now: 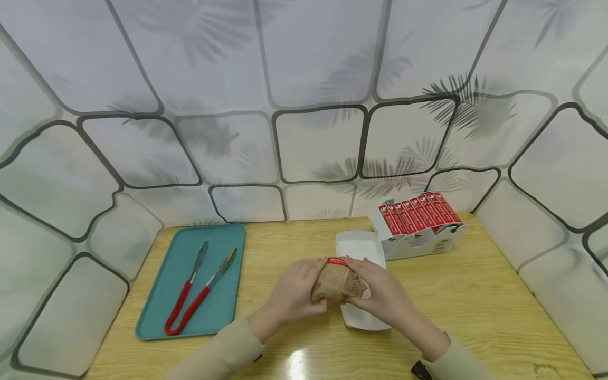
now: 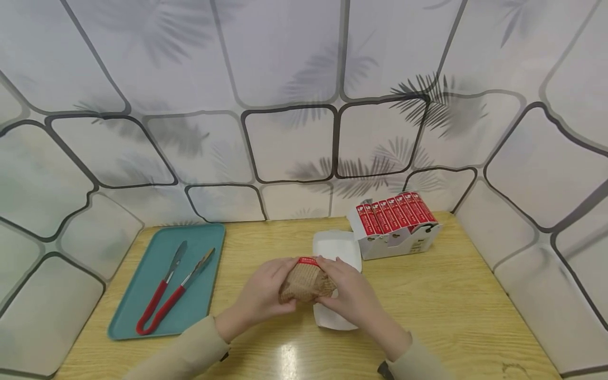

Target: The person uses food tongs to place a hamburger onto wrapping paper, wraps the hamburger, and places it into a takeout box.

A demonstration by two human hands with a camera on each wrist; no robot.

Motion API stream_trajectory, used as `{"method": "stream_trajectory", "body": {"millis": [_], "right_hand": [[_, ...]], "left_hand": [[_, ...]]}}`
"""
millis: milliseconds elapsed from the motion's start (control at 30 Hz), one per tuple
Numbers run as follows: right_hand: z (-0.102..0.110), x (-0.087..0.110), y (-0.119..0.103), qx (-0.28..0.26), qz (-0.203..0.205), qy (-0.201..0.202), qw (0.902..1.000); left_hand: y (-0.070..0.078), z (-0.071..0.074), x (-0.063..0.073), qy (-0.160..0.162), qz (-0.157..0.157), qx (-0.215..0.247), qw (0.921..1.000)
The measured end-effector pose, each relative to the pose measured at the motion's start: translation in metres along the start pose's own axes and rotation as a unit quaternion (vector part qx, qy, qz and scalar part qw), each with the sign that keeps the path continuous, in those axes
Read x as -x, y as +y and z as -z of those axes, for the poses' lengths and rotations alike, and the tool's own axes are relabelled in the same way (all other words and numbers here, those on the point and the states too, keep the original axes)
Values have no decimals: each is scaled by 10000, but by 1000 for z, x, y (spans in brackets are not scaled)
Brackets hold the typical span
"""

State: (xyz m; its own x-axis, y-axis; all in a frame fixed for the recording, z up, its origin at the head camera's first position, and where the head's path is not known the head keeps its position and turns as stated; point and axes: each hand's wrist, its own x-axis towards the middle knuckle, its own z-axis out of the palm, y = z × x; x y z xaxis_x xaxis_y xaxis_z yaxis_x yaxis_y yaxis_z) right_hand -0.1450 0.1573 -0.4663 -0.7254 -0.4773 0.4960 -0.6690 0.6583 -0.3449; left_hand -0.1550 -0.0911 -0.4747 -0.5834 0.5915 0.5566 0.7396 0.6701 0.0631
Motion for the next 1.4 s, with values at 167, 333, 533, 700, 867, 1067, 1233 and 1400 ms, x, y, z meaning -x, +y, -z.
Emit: {"method": "stream_trajectory", "body": {"millis": [167,333,533,700,867,1067,1233,1400], "right_hand": [[10,9,7,60,-315,-263,9991],[23,19,14,123,-480,-412,9979],[34,33,27,195,-415,-367,9983],[35,42,38,245,-406,-405,9981],[32,48,47,214,-373,-528,9977],[26,55,54,189,-514,-760,9956],[22,56,54,34,-856,-1190,9892],[18,56,55,-20,-961,-1381,9857]], "left_hand": [[7,-7,-9,10,-111,-31,9999],[17,-16,-19,43,-244,-85,9997],[30,-30,-28,-4,-360,-293,9989],[38,-42,-32,-117,-294,-268,9991],[45,-51,-31,-536,-113,-153,9984],[49,-53,-30,-1235,141,-27,9922],[50,-52,-28,-1833,370,194,9822],[46,-52,-24,-2222,408,353,9735]]}}
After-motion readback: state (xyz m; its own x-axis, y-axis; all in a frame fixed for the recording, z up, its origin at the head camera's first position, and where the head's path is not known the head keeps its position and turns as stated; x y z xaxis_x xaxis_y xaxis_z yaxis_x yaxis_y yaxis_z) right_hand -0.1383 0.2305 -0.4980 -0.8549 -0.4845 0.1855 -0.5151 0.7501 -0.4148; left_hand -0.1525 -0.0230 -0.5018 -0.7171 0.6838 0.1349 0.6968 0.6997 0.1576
